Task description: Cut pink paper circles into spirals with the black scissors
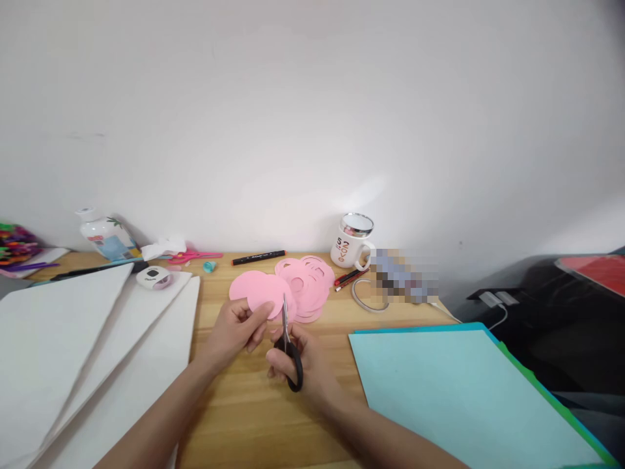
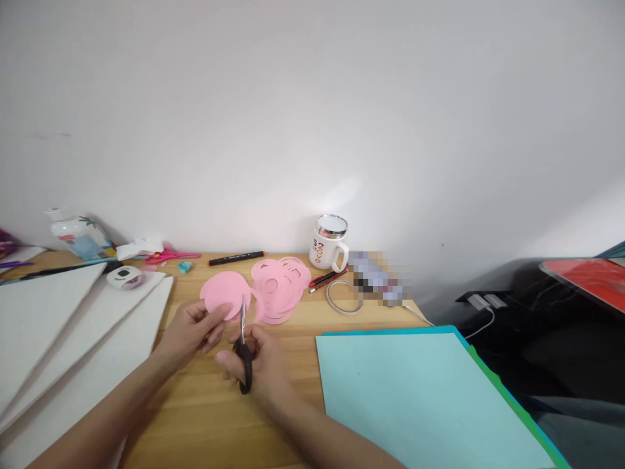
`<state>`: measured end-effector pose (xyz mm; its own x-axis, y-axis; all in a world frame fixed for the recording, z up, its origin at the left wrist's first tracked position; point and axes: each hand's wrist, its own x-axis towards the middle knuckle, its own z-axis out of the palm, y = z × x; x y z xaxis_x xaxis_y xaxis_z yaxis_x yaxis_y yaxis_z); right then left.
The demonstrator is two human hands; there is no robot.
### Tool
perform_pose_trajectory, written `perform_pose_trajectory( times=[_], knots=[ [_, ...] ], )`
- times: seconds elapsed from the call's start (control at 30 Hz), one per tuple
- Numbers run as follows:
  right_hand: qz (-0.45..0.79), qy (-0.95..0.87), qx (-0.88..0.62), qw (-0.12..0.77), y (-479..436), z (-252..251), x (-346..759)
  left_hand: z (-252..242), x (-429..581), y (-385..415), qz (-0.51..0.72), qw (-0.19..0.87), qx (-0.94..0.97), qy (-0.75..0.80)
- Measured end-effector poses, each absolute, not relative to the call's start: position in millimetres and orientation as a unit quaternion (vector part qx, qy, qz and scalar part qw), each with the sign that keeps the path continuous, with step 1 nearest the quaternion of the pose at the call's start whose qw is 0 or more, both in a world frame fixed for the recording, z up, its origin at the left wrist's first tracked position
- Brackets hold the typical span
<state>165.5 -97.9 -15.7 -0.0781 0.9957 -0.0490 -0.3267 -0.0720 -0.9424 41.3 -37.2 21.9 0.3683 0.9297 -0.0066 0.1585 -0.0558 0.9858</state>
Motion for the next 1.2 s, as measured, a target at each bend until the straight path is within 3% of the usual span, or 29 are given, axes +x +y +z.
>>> perform_pose_trajectory(
  times=[0.37,0.87,1.2],
  knots=[
    [0.615,-0.415,-0.413,0.529,-99,-9,162,27,49,-41,0.357,0.54,0.609,0.458],
    [0.613,-0.414,-0.342,0.58,-94,-4,167,27,46,-43,0.337,0.554,0.628,0.43],
    [0.589,-0.429,-0.404,0.554,-96,-8,168,23,43,-40,0.343,0.545,0.624,0.441]
  ],
)
